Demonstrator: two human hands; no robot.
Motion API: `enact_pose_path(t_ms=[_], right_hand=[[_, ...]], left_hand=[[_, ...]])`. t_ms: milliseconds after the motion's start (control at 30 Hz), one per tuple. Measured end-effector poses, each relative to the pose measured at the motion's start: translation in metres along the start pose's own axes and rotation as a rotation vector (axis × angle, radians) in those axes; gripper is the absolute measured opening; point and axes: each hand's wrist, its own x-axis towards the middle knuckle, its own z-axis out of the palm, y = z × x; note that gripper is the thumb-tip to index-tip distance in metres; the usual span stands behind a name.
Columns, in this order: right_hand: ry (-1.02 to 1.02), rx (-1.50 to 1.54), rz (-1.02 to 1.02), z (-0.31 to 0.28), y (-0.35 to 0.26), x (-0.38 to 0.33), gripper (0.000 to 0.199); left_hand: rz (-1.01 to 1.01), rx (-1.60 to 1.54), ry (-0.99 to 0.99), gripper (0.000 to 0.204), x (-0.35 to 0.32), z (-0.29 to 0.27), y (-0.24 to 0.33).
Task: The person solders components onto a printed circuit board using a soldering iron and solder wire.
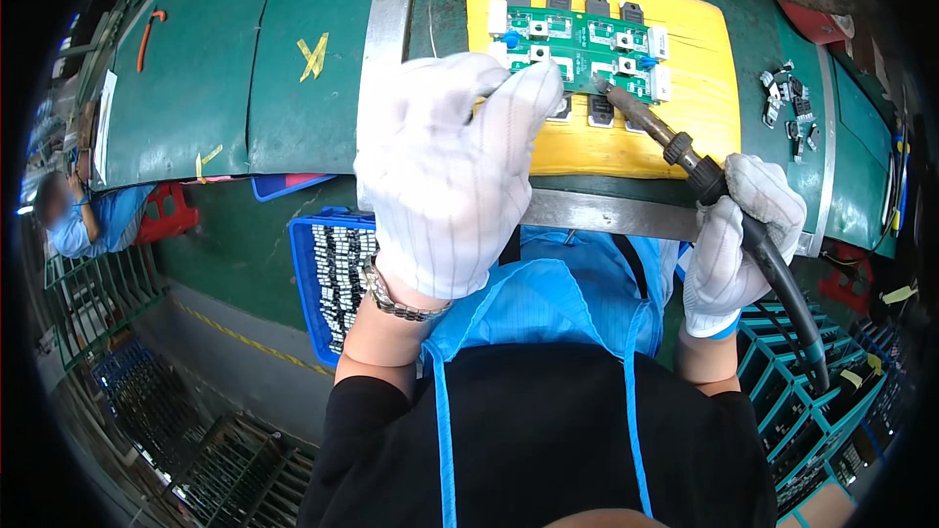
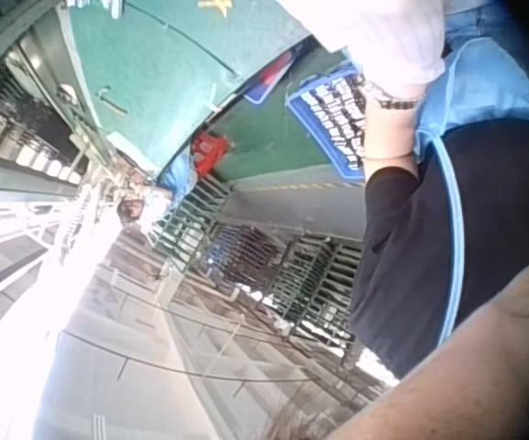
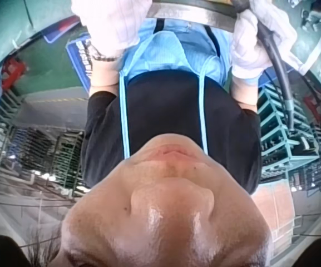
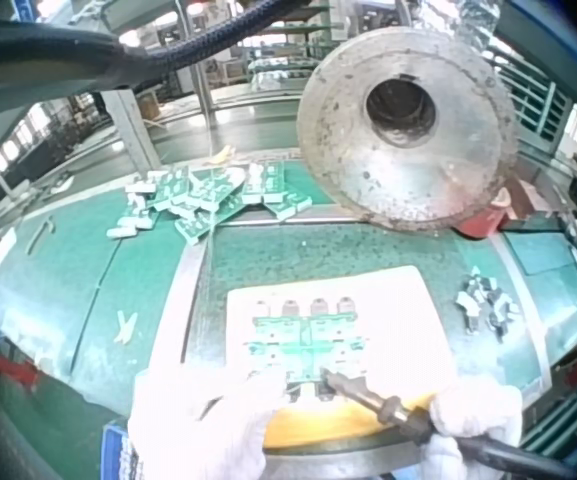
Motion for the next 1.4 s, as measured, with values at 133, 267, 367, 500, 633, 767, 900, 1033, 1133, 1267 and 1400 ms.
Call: enact_pose_path(t_ms=[133, 267, 367, 500, 633, 767, 900, 1033, 1133, 1267, 1400], right_hand=[[0.014, 0.077, 0.059, -0.004, 0.002, -0.001, 0.025], [0.070, 0.058, 0.119, -0.014, 0.006, -0.014, 0.027], [0.079, 0.054, 0.057, -0.008, 0.004, -0.011, 0.027], [0.027, -0.008, -0.014, -0.003, 0.002, -0.003, 0.026], [-0.001, 0.016, -0.025, -0.004, 0.002, -0.001, 0.026], [-0.010, 0.020, -0.028, -0.004, 0.002, 0.000, 0.025], [0.034, 0.028, -0.017, -0.002, 0.003, -0.002, 0.024], [0.020, 0.036, -0.011, -0.003, 0.000, 0.001, 0.022], [-0.041, 0.024, -0.018, -0.005, 0.000, 0.002, 0.020], [0.185, 0.178, 0.019, -0.003, 0.007, -0.009, 0.023], [0.071, 0.077, -0.002, -0.006, 0.003, -0.006, 0.025]], left_hand=[[-0.118, 0.099, 0.010, 0.032, 0.002, -0.013, 0.008], [-0.100, -0.040, -0.084, 0.034, -0.001, -0.015, 0.003], [-0.064, -0.029, -0.065, 0.036, 0.001, -0.010, 0.006], [-0.074, -0.034, -0.071, 0.034, 0.001, -0.005, 0.008], [-0.062, -0.039, -0.076, 0.032, 0.001, -0.005, 0.009], [-0.071, -0.028, -0.058, 0.033, -0.002, -0.003, 0.007], [-0.028, -0.042, -0.065, 0.033, 0.000, 0.003, 0.006], [-0.050, -0.064, -0.060, 0.032, 0.000, 0.005, 0.007], [-0.106, -0.134, -0.004, 0.031, 0.002, 0.003, 0.009], [-0.145, -0.167, -0.043, 0.030, 0.006, -0.008, 0.010], [-0.136, -0.141, -0.027, 0.029, 0.004, 0.000, 0.012]])
